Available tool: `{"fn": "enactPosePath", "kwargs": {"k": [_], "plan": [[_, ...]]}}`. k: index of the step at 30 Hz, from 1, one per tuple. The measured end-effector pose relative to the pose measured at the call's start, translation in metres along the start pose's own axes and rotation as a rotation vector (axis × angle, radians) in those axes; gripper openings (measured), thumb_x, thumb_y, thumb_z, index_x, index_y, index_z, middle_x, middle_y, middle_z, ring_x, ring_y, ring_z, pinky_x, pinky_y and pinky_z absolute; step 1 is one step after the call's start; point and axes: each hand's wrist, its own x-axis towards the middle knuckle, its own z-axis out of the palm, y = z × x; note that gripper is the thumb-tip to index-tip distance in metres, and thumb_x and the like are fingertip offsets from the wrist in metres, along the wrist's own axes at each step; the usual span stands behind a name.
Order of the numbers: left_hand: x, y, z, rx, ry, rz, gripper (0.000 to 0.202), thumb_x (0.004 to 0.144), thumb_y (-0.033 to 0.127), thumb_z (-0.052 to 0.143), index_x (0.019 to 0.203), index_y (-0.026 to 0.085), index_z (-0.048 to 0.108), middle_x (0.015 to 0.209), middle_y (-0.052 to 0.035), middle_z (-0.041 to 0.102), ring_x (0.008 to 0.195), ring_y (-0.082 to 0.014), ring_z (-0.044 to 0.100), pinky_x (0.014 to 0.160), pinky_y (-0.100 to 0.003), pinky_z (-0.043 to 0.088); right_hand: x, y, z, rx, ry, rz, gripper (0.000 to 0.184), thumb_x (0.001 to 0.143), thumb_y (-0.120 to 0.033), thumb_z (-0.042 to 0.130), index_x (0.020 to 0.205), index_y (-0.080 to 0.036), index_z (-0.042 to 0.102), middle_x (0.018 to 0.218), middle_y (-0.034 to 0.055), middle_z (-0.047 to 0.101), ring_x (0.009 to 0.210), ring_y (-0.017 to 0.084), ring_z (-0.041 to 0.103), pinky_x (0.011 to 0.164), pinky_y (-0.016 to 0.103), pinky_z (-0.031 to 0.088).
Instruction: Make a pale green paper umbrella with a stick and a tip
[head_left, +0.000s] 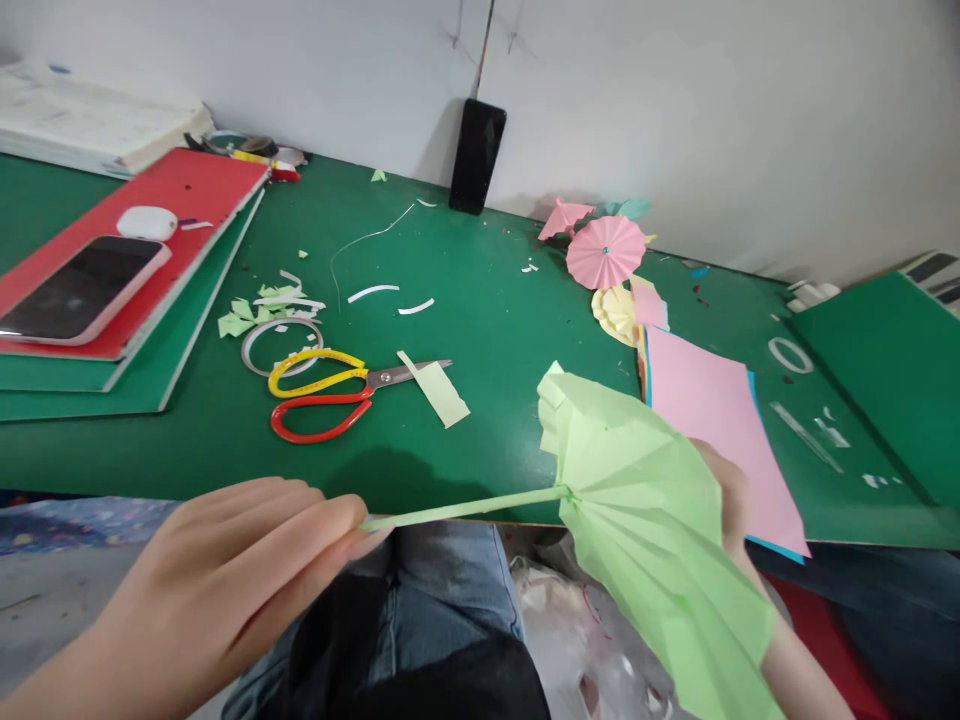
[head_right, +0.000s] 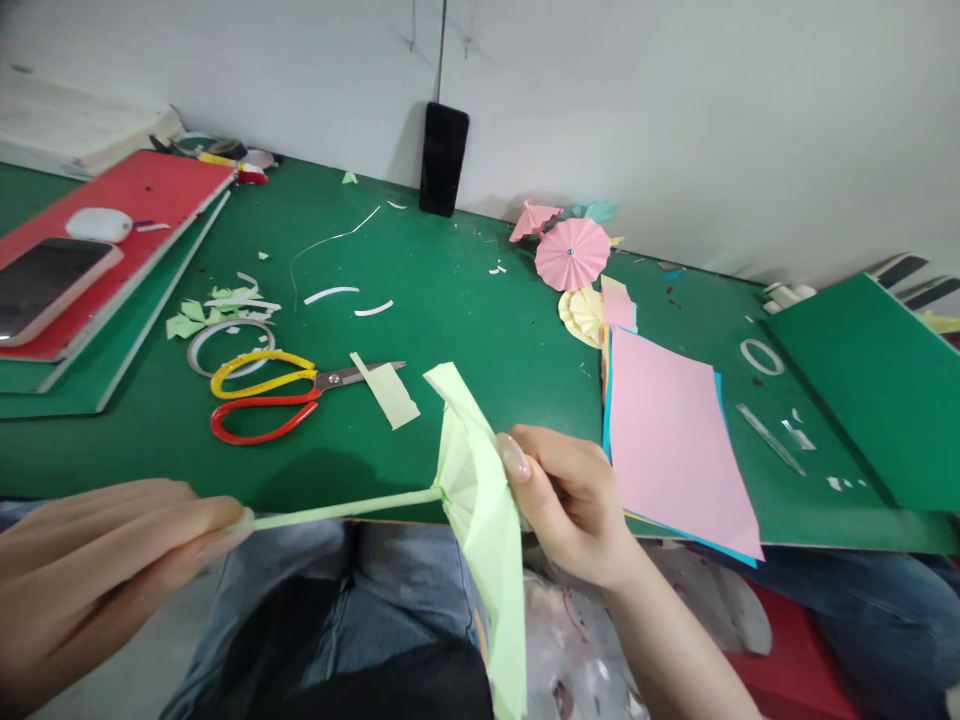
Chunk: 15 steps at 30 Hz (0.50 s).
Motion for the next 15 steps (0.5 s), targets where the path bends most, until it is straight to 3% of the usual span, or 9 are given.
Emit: {"fn": "enactPosePath", "kwargs": {"k": [9, 15], "plan": [[-0.014, 0.018, -0.003, -0.055, -0.016, -0.197, 0.024, 0.088, 0.012, 0.048, 0.101, 0.031, 0.055, 0.071, 0.0044, 0.069, 0.064, -0.0170, 0.062, 0.063, -0.034, 0.045, -0.009, 0.007, 0.004, 0.050, 0.019, -0.015, 0.032, 0.095, -0.017, 0.039, 0.064, -0.022, 0.032, 0.052, -0.0033, 0.037, 0.043, 0.009, 0.036, 0.041, 0.025, 0.027], [-0.003, 0.024, 0.000, -0.199, -0.034, -0.342, 0.018, 0.086, 0.025, 0.047, 0.074, 0.031, 0.058, 0.056, 0.0056, 0.061, 0.049, -0.0158, 0.054, 0.046, -0.028, 0.040, -0.010, 0.006, 0.004, -0.029, -0.030, -0.107, 0.027, 0.091, -0.010, 0.042, 0.069, -0.022, 0.035, 0.057, -0.0038, 0.036, 0.049, 0.010, 0.038, 0.046, 0.024, 0.031]]}}
